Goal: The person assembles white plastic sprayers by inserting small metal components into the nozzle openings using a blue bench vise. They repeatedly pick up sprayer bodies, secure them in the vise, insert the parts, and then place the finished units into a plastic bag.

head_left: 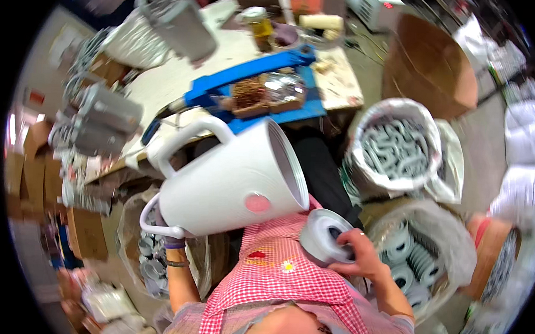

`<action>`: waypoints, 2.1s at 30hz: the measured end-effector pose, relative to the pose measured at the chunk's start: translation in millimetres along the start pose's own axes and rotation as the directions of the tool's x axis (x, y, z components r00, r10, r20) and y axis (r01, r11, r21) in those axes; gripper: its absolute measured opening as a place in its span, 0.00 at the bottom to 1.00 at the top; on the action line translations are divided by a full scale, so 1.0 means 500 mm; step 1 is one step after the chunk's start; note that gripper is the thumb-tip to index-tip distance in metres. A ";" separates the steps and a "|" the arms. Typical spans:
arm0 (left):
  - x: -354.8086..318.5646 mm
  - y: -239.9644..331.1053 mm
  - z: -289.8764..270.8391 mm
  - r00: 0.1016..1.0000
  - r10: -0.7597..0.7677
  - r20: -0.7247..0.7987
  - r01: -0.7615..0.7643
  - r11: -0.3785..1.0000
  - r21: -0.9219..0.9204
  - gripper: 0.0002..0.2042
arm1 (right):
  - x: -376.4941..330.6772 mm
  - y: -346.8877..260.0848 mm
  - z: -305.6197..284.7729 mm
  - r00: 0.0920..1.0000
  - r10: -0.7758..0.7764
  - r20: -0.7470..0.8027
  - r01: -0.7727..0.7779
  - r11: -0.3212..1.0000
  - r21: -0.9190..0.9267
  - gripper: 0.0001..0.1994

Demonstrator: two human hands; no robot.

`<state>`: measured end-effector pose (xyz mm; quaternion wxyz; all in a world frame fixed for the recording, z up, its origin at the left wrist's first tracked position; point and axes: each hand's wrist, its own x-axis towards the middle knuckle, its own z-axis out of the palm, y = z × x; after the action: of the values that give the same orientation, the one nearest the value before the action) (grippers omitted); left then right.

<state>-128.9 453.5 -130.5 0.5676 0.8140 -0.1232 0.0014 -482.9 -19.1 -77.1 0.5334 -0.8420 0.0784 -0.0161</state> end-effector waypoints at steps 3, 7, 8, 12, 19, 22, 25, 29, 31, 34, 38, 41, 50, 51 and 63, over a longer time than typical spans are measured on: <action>-0.086 0.008 -0.011 0.993 -0.088 -0.084 0.059 0.952 -0.300 0.26 | 0.126 0.013 -0.034 0.874 0.425 -0.236 -0.126 0.667 0.734 0.31; -0.168 0.024 0.026 0.973 -0.185 -0.141 0.085 0.846 -0.526 0.22 | 0.291 -0.038 0.006 0.974 0.014 -0.227 0.093 0.885 0.456 0.40; -0.179 0.031 0.027 0.977 -0.115 -0.181 0.052 0.945 -0.323 0.20 | 0.333 -0.060 0.025 0.911 -0.313 -0.270 0.345 0.935 0.082 0.44; -0.192 0.041 0.006 0.951 -0.255 -0.177 0.144 0.868 -0.475 0.21 | 0.403 -0.144 0.071 0.743 -0.653 -0.144 0.653 0.755 -0.055 0.48; -0.202 0.035 -0.069 0.918 -0.303 0.255 0.313 0.950 0.002 0.23 | 0.425 -0.191 0.047 0.555 -0.827 0.088 0.828 0.560 0.043 0.46; -0.201 0.054 -0.069 0.921 -0.344 0.184 0.377 0.905 -0.197 0.24 | 0.444 -0.207 0.043 0.463 -0.870 0.166 0.857 0.488 0.167 0.42; -0.179 0.108 -0.088 0.951 -0.276 -0.139 0.279 0.960 0.008 0.22 | 0.495 -0.214 0.096 0.594 -0.804 -0.022 0.803 0.591 0.080 0.36; -0.155 0.216 -0.150 0.708 0.347 -0.614 -0.234 0.937 0.260 0.25 | 0.615 -0.192 0.261 0.889 0.326 0.322 -0.450 0.499 0.740 0.28; -0.145 0.247 -0.162 0.595 0.457 -0.661 -0.491 0.858 0.151 0.30 | 0.637 -0.183 0.317 0.906 0.210 0.368 -0.422 0.379 0.824 0.33; -0.143 0.282 -0.195 0.542 0.002 -0.840 -0.367 0.900 -0.235 0.34 | 0.640 -0.200 0.386 0.922 -0.387 -0.014 0.292 0.672 0.681 0.33; -0.159 0.321 -0.264 0.518 0.700 -0.491 -0.005 0.577 0.817 0.30 | 0.716 -0.251 0.494 0.844 -0.522 0.124 0.409 0.775 0.482 0.29; -0.183 0.331 -0.309 0.499 0.834 -0.236 0.222 0.140 0.965 0.28 | 0.879 -0.257 0.622 0.745 -0.406 0.529 0.383 0.910 0.158 0.22; -0.111 0.209 -0.389 0.693 0.069 -0.718 -0.234 0.963 -0.134 0.22 | 1.199 -0.172 0.903 0.600 -0.771 0.213 0.796 0.549 -0.257 0.15; -0.095 0.193 -0.392 0.746 0.016 -0.665 -0.182 0.967 -0.180 0.21 | 1.208 -0.168 0.900 0.661 -0.720 0.211 0.749 0.618 -0.238 0.15; 0.017 0.028 -0.320 0.865 -0.356 -0.353 0.122 0.832 -0.541 0.26 | 1.173 -0.197 0.895 0.764 -0.643 0.053 0.637 0.739 -0.221 0.10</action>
<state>-101.6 595.1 -59.4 0.7674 0.6252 0.1174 0.0800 157.1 335.1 -214.2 0.3950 -0.8723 -0.2067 -0.2007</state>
